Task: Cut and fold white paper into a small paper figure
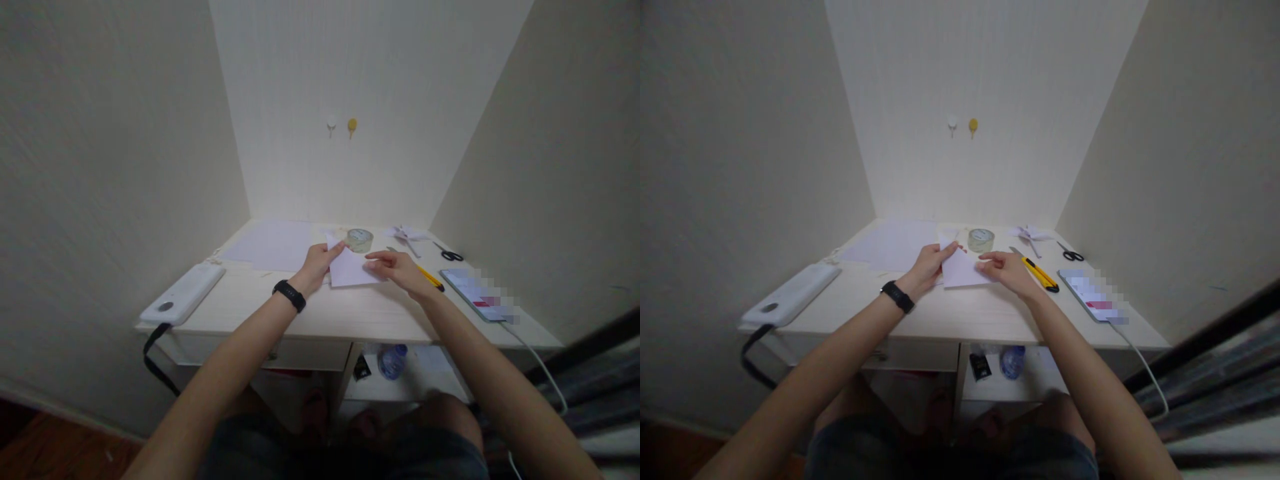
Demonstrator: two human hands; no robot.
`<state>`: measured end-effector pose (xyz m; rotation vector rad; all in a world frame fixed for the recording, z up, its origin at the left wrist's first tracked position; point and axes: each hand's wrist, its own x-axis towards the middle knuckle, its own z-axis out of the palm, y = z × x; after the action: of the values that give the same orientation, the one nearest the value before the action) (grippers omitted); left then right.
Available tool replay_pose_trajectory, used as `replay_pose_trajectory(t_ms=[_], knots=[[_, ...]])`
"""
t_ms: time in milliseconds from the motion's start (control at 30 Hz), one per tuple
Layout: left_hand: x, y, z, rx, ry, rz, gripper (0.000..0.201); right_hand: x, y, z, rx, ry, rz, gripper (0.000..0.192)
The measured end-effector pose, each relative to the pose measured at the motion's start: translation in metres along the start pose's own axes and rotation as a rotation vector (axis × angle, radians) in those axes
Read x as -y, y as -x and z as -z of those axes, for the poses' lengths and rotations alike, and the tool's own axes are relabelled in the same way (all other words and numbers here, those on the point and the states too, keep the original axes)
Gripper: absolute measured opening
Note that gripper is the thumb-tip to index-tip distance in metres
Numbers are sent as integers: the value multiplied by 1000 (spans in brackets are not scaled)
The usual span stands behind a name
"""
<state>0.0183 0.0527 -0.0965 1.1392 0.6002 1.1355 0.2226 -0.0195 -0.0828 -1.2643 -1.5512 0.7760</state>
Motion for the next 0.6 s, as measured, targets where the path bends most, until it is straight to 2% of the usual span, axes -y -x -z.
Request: replay_pose_trajectory(t_ms=[100,200,300,433,500,600], knots=[[-6,8,0,71,35,10,37,5,-6,-5,50,90,9,42],[-30,14,8,115,-37,-21,35,14,-6,4,144,154,25,40],[-60,18,11,248,-439,-109,31,29,-3,12,266,281,46,35],[-84,21,-4,568,-956,-95,15,48,-2,9,357,421,111,33],[-88,23,-13,595,-1051,-117,6,54,-2,7,374,444,135,31],[-91,26,-20,613,-1042,-111,4,59,0,7,394,458,144,29]])
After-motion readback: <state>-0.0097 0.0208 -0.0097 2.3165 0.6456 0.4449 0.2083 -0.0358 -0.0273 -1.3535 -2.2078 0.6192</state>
